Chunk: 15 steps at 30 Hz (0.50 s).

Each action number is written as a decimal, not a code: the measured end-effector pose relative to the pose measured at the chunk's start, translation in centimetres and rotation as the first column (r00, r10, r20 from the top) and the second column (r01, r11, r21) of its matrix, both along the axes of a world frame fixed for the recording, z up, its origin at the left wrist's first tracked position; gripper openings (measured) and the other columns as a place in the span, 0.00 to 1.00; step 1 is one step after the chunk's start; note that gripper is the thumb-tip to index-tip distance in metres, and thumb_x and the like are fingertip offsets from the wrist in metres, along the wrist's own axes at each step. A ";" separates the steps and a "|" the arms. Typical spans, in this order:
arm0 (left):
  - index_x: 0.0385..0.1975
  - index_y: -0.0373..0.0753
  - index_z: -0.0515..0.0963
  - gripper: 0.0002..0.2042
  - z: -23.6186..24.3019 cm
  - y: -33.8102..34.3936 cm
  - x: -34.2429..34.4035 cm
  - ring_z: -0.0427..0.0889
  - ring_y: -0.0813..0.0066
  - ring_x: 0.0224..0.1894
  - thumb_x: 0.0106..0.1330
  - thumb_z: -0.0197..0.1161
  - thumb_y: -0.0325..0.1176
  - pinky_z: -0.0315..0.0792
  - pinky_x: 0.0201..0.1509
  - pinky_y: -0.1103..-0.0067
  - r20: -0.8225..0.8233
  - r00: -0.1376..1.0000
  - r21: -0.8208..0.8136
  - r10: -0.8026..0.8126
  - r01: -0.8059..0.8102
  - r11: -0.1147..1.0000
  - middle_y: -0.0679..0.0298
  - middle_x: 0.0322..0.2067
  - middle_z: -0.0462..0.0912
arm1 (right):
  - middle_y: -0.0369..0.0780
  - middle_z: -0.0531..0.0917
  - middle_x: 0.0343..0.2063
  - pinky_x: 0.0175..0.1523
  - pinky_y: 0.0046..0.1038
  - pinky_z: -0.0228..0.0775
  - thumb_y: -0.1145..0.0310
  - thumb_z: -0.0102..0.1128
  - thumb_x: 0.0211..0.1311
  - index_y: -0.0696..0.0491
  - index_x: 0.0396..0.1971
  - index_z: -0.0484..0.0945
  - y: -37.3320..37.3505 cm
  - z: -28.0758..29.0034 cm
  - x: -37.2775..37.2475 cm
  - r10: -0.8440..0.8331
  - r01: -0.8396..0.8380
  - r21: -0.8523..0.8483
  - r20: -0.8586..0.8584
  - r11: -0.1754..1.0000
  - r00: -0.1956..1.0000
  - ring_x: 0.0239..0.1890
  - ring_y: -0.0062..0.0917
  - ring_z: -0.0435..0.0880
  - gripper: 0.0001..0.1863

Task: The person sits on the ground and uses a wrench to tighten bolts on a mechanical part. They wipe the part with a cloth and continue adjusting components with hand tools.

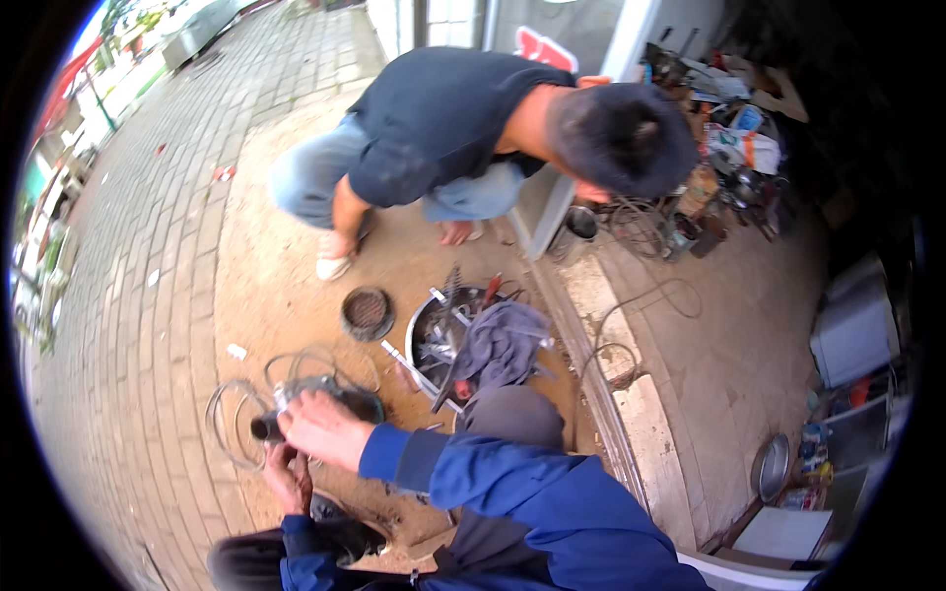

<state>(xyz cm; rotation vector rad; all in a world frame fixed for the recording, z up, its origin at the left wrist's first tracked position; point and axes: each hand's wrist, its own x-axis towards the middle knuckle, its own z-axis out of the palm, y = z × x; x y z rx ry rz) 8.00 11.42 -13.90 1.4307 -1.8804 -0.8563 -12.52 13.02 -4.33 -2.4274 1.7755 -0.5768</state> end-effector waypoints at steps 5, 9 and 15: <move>0.34 0.33 0.85 0.09 -1.5 -0.7 0.8 0.85 0.65 0.33 0.56 0.76 0.29 0.78 0.42 0.72 0.030 0.994 0.089 0.101 -0.104 0.991 0.56 0.31 0.86 | 0.51 0.84 0.40 0.47 0.37 0.79 0.75 0.66 0.53 0.63 0.47 0.79 0.0 1.0 -0.9 0.053 -0.055 0.065 0.030 0.996 0.998 0.44 0.41 0.83 0.20; 0.34 0.32 0.85 0.10 -1.3 -0.3 1.4 0.86 0.66 0.34 0.56 0.76 0.29 0.78 0.42 0.73 0.035 0.995 0.091 0.091 -0.093 0.991 0.56 0.33 0.87 | 0.52 0.83 0.41 0.48 0.38 0.79 0.75 0.64 0.56 0.64 0.52 0.78 0.2 0.8 -0.3 0.068 -0.069 0.052 0.023 0.996 0.997 0.45 0.43 0.83 0.22; 0.35 0.32 0.85 0.09 0.5 0.7 -0.4 0.87 0.67 0.36 0.59 0.74 0.28 0.78 0.44 0.73 0.081 0.993 0.062 0.091 -0.096 0.993 0.57 0.33 0.87 | 0.51 0.83 0.40 0.48 0.39 0.79 0.75 0.61 0.59 0.62 0.50 0.78 0.5 1.6 -1.3 0.092 -0.094 0.111 0.018 0.989 0.996 0.45 0.43 0.83 0.18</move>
